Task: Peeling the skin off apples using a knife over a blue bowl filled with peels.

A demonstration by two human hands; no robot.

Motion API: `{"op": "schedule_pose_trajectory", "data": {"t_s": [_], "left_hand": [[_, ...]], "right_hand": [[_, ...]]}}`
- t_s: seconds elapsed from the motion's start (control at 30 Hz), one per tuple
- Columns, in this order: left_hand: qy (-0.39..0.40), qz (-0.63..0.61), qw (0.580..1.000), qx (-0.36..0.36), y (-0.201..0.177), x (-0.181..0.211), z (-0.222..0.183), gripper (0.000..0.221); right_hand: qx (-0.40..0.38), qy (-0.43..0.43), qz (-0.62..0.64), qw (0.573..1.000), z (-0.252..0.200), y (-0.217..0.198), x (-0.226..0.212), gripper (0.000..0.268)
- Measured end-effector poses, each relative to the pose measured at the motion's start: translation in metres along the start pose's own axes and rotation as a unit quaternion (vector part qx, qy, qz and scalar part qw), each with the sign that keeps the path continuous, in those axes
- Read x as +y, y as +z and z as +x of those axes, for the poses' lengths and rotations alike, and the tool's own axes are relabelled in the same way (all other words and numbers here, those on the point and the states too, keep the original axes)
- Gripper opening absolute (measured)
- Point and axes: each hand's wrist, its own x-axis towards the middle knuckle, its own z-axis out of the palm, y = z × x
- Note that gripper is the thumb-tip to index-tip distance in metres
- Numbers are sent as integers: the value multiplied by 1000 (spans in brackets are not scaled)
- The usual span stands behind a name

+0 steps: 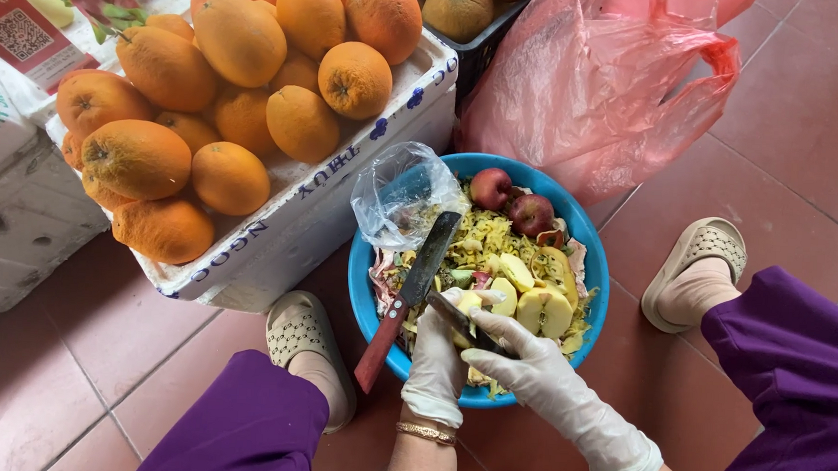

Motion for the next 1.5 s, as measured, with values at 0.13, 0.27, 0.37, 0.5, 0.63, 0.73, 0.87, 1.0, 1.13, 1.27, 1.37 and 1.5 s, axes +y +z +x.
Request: {"op": "schedule_pose_trajectory", "data": {"t_s": [0.13, 0.27, 0.37, 0.5, 0.63, 0.73, 0.87, 1.0, 1.13, 1.27, 1.37, 1.5], "left_hand": [[-29, -19, 999, 7, -1, 0, 6, 24], [-70, -47, 996, 20, -4, -1, 6, 22], [-97, -68, 993, 27, -3, -5, 4, 20], [-141, -95, 985, 39, -2, -7, 3, 19], [-168, -112, 978, 44, -1, -10, 3, 18], [-198, -128, 971, 51, 0, -12, 3, 17], [-239, -153, 957, 63, 0, -13, 5, 17], [-279, -180, 940, 76, 1, -12, 14, 17], [-303, -197, 928, 86, -2, -8, 24, 17], [-327, -239, 911, 76, -7, -3, 22, 17], [-357, -268, 894, 37, -2, 12, 27, 25], [-351, -273, 896, -10, -5, 15, 28, 42]], "right_hand": [[-21, 19, 107, 994, -5, -2, -11, 51], [-25, 54, 24, 998, -8, -3, -23, 83], [-21, 9, -18, 1000, -6, -5, -16, 76], [3, -64, -71, 995, 3, -5, -2, 67], [11, -30, -78, 996, 0, -6, -10, 70], [9, -55, -65, 996, 5, -9, -4, 63], [3, -66, -3, 998, 8, -10, -2, 58], [3, -60, 10, 998, 7, -11, -7, 52], [-19, 1, 104, 994, 3, -16, -13, 49], [-69, 64, 252, 963, -3, -18, -24, 49], [-80, 55, 312, 945, -3, -26, -20, 41], [-34, 20, 334, 942, 9, -31, -21, 45]]}}
